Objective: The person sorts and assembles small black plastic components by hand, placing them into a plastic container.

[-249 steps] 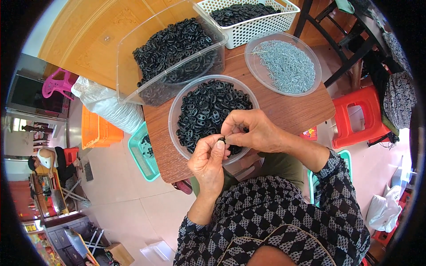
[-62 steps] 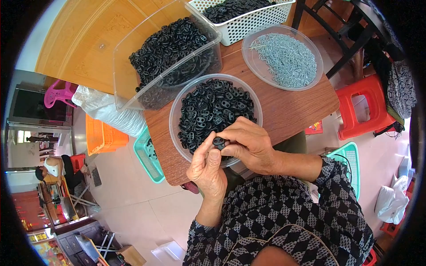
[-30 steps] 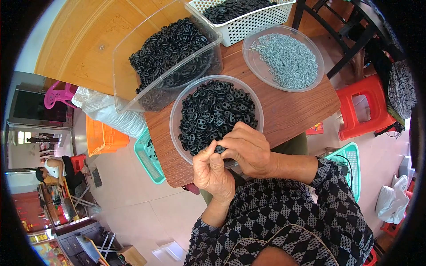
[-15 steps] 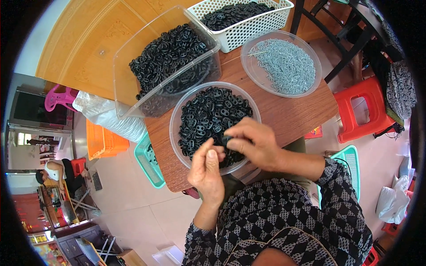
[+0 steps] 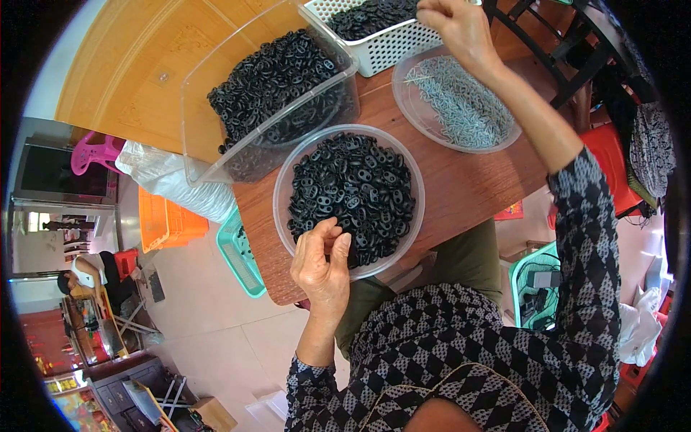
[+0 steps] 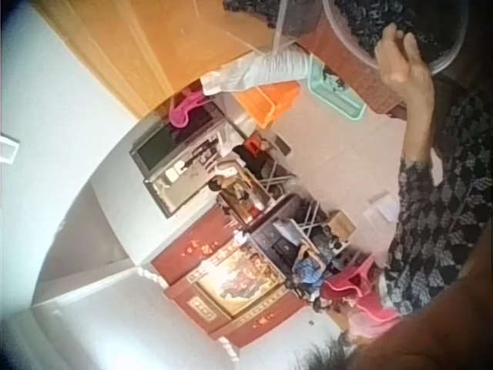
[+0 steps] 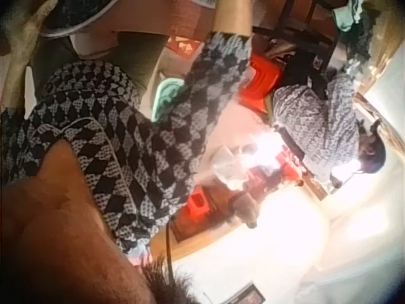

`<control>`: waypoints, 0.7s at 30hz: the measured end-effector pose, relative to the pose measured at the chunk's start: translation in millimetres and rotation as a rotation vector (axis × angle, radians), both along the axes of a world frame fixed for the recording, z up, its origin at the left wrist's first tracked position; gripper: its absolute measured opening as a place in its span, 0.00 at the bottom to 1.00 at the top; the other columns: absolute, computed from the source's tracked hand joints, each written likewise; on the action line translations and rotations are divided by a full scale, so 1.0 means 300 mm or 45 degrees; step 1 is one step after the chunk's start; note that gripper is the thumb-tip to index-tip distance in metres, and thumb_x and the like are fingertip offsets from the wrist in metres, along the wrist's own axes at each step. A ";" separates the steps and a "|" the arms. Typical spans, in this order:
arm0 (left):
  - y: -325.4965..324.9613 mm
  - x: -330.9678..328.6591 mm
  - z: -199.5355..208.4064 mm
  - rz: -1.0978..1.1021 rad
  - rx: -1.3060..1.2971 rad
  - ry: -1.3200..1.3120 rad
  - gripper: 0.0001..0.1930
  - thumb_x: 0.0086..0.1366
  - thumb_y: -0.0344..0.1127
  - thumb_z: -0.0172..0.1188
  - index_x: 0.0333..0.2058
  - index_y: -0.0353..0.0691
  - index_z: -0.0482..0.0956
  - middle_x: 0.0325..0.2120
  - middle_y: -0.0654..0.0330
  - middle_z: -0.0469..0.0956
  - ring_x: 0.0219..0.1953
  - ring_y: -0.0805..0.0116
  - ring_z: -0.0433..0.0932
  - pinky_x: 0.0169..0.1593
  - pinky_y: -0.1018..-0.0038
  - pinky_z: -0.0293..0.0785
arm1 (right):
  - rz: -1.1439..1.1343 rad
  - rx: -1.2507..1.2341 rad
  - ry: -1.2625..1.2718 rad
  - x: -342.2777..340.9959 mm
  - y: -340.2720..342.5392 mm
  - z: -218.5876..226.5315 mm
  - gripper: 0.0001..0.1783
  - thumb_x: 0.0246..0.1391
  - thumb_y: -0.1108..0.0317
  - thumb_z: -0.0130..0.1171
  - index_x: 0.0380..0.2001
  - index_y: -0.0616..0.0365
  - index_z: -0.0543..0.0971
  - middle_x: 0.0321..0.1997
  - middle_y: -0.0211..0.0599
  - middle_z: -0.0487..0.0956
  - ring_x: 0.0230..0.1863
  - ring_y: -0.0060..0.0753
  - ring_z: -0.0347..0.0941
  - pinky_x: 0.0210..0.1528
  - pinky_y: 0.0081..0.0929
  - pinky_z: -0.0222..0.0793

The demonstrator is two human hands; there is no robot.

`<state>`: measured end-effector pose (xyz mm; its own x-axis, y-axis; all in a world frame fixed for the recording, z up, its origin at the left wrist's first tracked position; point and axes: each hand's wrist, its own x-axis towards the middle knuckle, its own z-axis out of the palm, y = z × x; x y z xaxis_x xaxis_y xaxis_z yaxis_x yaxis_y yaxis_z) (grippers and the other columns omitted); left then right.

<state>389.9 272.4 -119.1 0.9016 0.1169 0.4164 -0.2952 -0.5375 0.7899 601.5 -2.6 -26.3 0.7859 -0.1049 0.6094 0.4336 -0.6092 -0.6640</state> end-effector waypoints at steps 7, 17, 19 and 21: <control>-0.049 0.085 0.056 -0.146 0.414 -0.195 0.20 0.43 0.20 0.67 0.38 0.33 0.76 0.28 0.54 0.76 0.29 0.60 0.73 0.33 0.70 0.71 | -0.553 -0.628 -0.355 0.268 -0.128 0.031 0.08 0.41 0.75 0.55 0.28 0.66 0.77 0.29 0.54 0.78 0.36 0.57 0.74 0.40 0.44 0.68; -0.041 0.169 0.036 -0.301 0.710 -0.292 0.20 0.41 0.18 0.64 0.38 0.32 0.75 0.26 0.54 0.72 0.29 0.57 0.71 0.33 0.67 0.70 | -0.103 -0.461 -0.341 -0.028 -0.033 -0.085 0.10 0.51 0.72 0.59 0.36 0.65 0.78 0.32 0.36 0.79 0.33 0.29 0.75 0.36 0.26 0.70; -0.034 0.179 0.014 -0.271 0.685 -0.349 0.18 0.43 0.17 0.63 0.37 0.32 0.75 0.26 0.53 0.72 0.29 0.57 0.72 0.32 0.67 0.70 | -0.031 -0.411 -0.396 -0.104 -0.009 -0.085 0.07 0.49 0.73 0.58 0.33 0.63 0.78 0.30 0.39 0.78 0.34 0.38 0.73 0.37 0.30 0.69; -0.039 0.177 0.016 -0.234 0.611 -0.351 0.18 0.43 0.16 0.62 0.36 0.33 0.75 0.26 0.53 0.73 0.29 0.56 0.72 0.32 0.67 0.70 | 0.036 -0.364 -0.450 -0.178 0.014 -0.085 0.05 0.46 0.74 0.57 0.29 0.61 0.78 0.28 0.41 0.77 0.34 0.47 0.72 0.37 0.35 0.69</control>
